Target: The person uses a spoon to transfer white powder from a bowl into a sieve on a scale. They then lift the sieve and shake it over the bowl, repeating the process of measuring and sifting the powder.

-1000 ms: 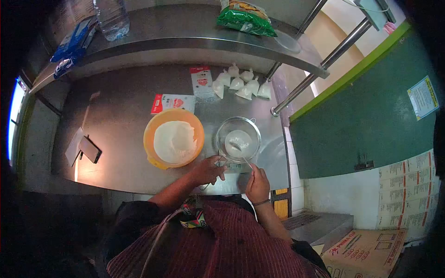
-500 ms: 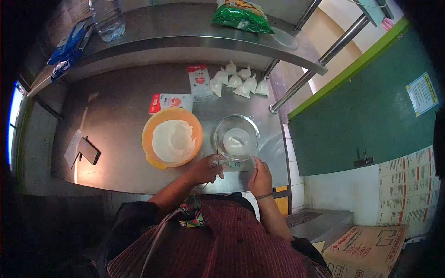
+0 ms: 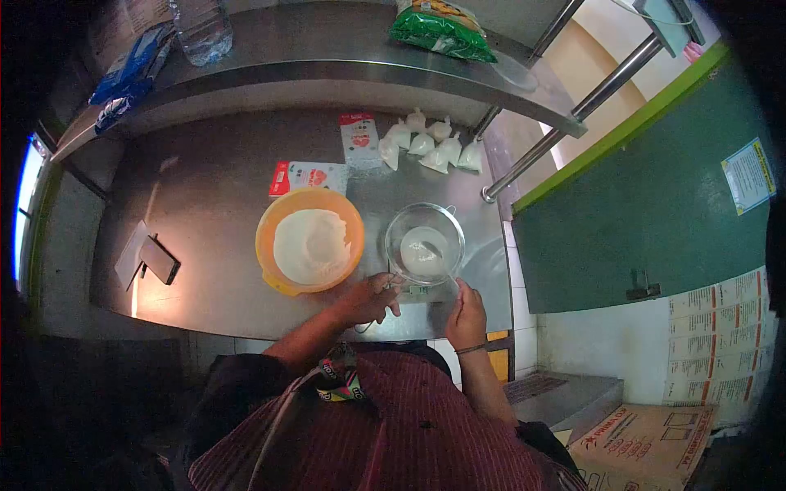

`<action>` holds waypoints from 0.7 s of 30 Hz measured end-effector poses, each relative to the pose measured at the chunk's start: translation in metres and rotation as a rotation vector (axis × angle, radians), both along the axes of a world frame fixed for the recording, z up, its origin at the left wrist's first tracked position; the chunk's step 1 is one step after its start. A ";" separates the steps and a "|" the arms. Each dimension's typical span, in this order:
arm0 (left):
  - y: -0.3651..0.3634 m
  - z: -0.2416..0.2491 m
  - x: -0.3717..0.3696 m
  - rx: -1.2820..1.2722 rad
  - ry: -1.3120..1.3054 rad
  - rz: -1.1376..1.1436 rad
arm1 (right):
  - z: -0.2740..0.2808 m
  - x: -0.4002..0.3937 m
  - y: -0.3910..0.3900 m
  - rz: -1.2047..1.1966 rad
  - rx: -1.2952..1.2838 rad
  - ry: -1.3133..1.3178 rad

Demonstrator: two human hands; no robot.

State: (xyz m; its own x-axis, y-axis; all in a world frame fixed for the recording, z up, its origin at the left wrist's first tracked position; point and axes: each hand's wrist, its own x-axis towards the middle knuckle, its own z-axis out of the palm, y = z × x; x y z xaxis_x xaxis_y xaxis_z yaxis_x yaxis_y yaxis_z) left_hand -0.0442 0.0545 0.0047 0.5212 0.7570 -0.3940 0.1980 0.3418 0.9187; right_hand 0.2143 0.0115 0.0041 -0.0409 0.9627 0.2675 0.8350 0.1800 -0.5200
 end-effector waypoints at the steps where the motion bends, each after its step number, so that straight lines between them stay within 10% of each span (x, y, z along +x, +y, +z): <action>1: 0.000 -0.001 0.000 0.000 0.001 0.000 | 0.000 0.000 0.002 -0.022 0.030 -0.014; 21: -0.005 -0.001 -0.003 0.041 0.046 -0.041 | 0.001 -0.013 -0.018 0.049 -0.085 0.006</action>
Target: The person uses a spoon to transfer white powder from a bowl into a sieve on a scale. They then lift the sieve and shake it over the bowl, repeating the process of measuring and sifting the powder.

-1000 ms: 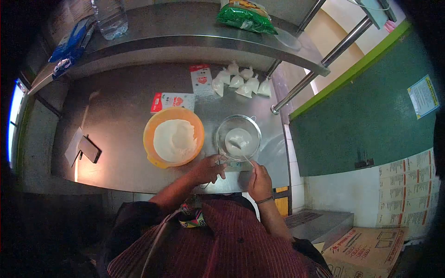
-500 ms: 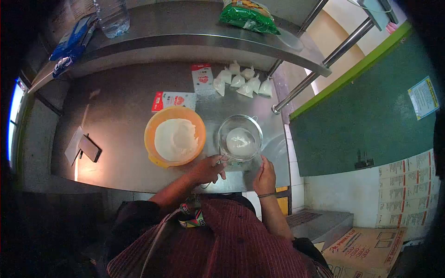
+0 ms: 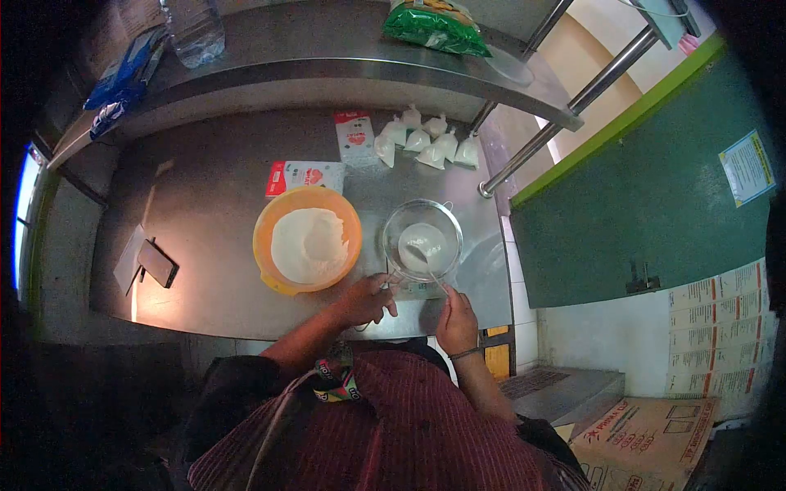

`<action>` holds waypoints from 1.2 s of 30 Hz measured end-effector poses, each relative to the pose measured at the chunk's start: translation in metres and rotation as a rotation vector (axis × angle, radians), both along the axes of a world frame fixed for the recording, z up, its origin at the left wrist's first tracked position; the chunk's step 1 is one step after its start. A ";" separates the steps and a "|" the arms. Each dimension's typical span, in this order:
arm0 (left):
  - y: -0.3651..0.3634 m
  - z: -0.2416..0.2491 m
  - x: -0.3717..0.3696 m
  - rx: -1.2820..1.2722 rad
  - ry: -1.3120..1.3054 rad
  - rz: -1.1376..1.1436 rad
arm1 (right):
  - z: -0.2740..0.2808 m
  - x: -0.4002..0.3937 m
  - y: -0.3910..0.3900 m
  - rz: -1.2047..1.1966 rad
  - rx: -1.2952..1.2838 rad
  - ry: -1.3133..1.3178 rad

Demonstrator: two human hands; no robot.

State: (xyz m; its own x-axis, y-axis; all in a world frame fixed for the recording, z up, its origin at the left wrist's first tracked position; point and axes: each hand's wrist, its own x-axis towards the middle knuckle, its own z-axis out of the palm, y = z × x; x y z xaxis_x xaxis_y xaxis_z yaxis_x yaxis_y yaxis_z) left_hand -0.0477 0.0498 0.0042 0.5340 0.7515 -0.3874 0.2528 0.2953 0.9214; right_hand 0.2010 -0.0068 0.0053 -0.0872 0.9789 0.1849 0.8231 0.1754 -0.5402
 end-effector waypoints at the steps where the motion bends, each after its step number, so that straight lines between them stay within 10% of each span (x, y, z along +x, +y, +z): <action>1: -0.001 -0.002 0.000 0.000 0.000 0.000 | -0.004 0.002 0.002 -0.030 -0.007 -0.014; 36: -0.018 -0.013 -0.006 0.239 0.017 0.086 | 0.014 0.010 0.015 -0.079 0.105 -0.014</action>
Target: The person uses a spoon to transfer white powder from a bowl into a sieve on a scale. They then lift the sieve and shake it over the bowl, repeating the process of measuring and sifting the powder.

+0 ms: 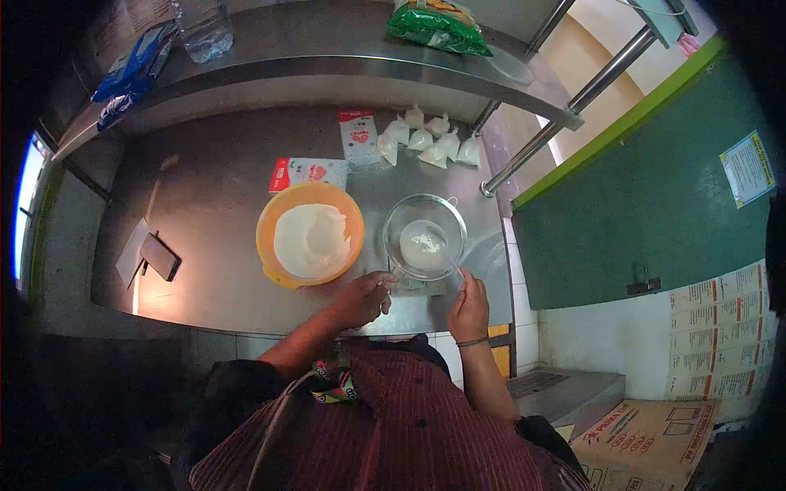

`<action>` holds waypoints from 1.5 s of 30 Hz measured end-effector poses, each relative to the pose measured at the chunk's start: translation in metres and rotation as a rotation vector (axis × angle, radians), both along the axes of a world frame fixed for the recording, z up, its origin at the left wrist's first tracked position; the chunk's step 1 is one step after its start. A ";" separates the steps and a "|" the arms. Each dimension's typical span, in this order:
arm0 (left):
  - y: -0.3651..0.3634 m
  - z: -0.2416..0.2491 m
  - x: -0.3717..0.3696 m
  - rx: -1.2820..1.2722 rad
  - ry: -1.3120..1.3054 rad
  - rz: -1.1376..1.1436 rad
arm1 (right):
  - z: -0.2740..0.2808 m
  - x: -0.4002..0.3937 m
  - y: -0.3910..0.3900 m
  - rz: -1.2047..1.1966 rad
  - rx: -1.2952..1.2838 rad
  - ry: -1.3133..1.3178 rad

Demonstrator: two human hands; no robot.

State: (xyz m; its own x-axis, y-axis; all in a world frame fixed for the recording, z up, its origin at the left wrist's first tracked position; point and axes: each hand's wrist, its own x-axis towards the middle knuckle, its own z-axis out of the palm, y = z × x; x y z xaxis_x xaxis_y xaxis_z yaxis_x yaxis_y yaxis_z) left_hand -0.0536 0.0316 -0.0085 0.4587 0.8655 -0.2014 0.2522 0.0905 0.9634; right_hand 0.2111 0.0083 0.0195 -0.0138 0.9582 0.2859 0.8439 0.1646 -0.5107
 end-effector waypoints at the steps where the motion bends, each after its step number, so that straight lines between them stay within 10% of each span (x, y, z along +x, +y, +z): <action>1: 0.000 0.007 -0.001 0.001 0.001 0.001 | 0.000 -0.001 0.001 0.004 0.004 0.002; 45: -0.007 0.030 -0.008 0.216 0.192 0.046 | 0.015 0.000 -0.010 -0.077 0.200 0.411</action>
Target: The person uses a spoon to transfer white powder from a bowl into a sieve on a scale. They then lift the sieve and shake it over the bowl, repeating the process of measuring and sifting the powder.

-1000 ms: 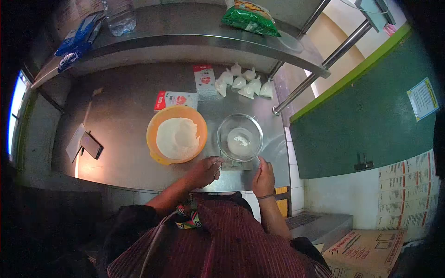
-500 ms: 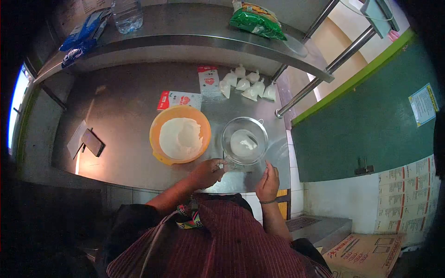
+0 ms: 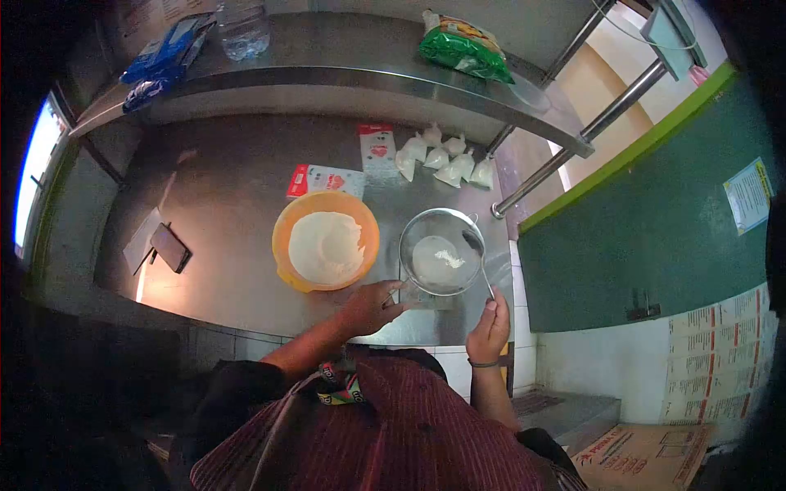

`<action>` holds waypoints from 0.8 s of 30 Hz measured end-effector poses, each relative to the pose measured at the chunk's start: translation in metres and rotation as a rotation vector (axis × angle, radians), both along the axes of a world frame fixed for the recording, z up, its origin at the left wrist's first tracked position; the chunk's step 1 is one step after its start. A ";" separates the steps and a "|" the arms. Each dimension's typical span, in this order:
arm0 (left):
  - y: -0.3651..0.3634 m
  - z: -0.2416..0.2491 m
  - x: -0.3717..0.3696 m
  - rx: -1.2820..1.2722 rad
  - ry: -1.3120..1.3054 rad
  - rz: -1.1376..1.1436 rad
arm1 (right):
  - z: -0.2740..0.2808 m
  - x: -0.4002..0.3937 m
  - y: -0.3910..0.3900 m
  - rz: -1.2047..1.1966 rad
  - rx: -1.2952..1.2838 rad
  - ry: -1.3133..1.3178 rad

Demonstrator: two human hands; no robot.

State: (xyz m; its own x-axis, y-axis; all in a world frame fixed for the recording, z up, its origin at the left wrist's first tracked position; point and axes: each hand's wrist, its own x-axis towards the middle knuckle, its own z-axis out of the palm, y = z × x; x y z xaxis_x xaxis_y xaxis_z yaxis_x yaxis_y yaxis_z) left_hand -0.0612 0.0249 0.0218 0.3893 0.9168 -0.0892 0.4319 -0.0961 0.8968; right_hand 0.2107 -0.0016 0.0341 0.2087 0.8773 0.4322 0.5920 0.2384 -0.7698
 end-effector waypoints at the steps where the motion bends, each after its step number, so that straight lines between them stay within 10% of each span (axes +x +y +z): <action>1: 0.000 0.004 -0.004 0.000 0.003 0.012 | 0.001 0.000 0.000 0.010 -0.009 0.047; 7: -0.011 -0.005 -0.040 0.337 0.052 0.197 | 0.009 -0.008 0.002 0.057 -0.138 0.170; 24: -0.051 0.029 -0.171 -0.289 -0.086 0.517 | 0.002 -0.053 0.018 0.256 -0.017 0.110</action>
